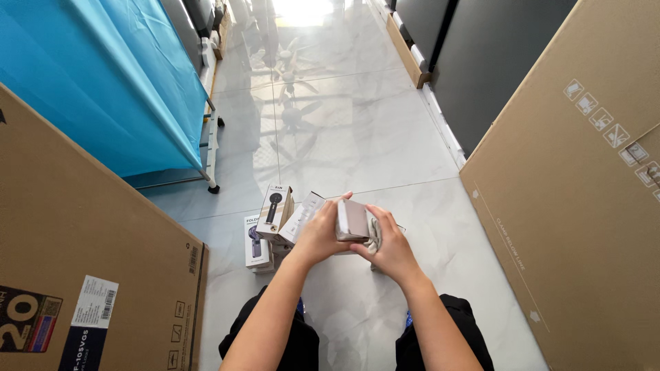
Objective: The person removes several hair dryers from their individual boxes and protective bags while sitting on the floor between large appliance cartons.
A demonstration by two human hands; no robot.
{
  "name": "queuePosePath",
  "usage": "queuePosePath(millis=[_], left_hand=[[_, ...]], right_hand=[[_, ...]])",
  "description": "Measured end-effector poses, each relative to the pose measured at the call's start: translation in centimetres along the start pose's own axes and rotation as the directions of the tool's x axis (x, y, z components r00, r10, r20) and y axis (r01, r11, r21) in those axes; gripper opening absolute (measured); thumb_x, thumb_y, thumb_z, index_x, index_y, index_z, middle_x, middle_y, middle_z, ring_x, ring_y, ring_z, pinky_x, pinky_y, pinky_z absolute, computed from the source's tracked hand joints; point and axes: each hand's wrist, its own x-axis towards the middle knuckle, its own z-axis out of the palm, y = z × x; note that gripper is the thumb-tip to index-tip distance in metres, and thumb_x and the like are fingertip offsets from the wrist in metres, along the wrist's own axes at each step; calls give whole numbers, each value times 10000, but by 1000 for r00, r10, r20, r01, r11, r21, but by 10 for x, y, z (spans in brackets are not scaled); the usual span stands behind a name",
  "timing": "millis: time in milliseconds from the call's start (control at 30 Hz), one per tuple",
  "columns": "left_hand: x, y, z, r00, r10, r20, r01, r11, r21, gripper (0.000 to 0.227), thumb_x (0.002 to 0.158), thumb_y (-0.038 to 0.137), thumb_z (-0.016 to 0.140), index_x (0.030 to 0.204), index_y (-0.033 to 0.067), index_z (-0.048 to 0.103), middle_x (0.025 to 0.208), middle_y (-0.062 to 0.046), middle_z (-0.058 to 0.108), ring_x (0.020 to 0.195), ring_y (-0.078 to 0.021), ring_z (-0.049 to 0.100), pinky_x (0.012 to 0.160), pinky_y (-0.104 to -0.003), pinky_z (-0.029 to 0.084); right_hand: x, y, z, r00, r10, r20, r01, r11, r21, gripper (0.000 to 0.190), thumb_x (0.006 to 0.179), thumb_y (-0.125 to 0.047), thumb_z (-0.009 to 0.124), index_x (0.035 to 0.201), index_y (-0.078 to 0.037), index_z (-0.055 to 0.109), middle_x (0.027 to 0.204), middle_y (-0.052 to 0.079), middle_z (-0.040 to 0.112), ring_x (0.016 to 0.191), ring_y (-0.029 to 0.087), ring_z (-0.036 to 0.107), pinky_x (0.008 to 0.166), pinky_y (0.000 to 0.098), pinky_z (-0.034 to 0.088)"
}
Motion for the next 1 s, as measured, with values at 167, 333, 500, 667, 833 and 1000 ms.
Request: queuePosePath(millis=[167,333,500,667,833,1000], left_hand=[[3,4,9,992,-104,72,104,995,-4,1147,578,341,966,1554,237,373,1314,-110,589,1175,-333,636,917,-437,555],[6,4,10,992,-124,35,124,992,-1,1187,542,363,999,1529,228,353,1300,-105,580,1182,-319,610,921,-437,537],[1,-5,7,992,-113,-56,109,992,-67,1148,565,366,988,1536,216,394,1246,-73,623,1151,-271,641,950,-406,555],[0,-12,7,995,-23,-100,8,988,-152,1131,558,338,1004,1514,197,415,1289,-75,612,1218,-264,628,982,-400,566],[-3,-12,-2,996,-44,-75,25,972,-233,1120,562,302,1001,1515,190,422,1325,-91,602,1245,-273,621,951,-402,577],[-3,-17,-10,998,-61,-3,56,942,-332,1064,571,270,999,1494,166,479,1303,-115,663,1225,-268,653,1005,-385,557]], right_hand=[[4,16,12,992,31,-124,-23,998,64,652,774,-224,775,1372,-93,550,1294,107,675,1140,280,698,893,376,594],[10,38,10,897,413,-159,-227,737,637,498,939,-321,686,1334,-31,599,1103,80,696,843,121,648,686,266,548],[15,65,14,845,534,22,-374,562,737,565,963,-350,689,1385,6,567,1036,137,642,782,148,595,623,290,491],[18,66,23,863,477,167,-477,663,576,699,951,-490,635,1469,-72,423,1380,158,601,1261,221,595,1009,338,483],[10,36,11,989,-4,-149,24,991,135,541,1008,-408,599,1486,-172,503,1574,145,474,1475,341,437,1170,443,380],[5,17,4,998,-49,-50,58,978,200,392,1006,-321,593,1365,-168,562,1613,97,483,1477,330,474,1165,450,413]])
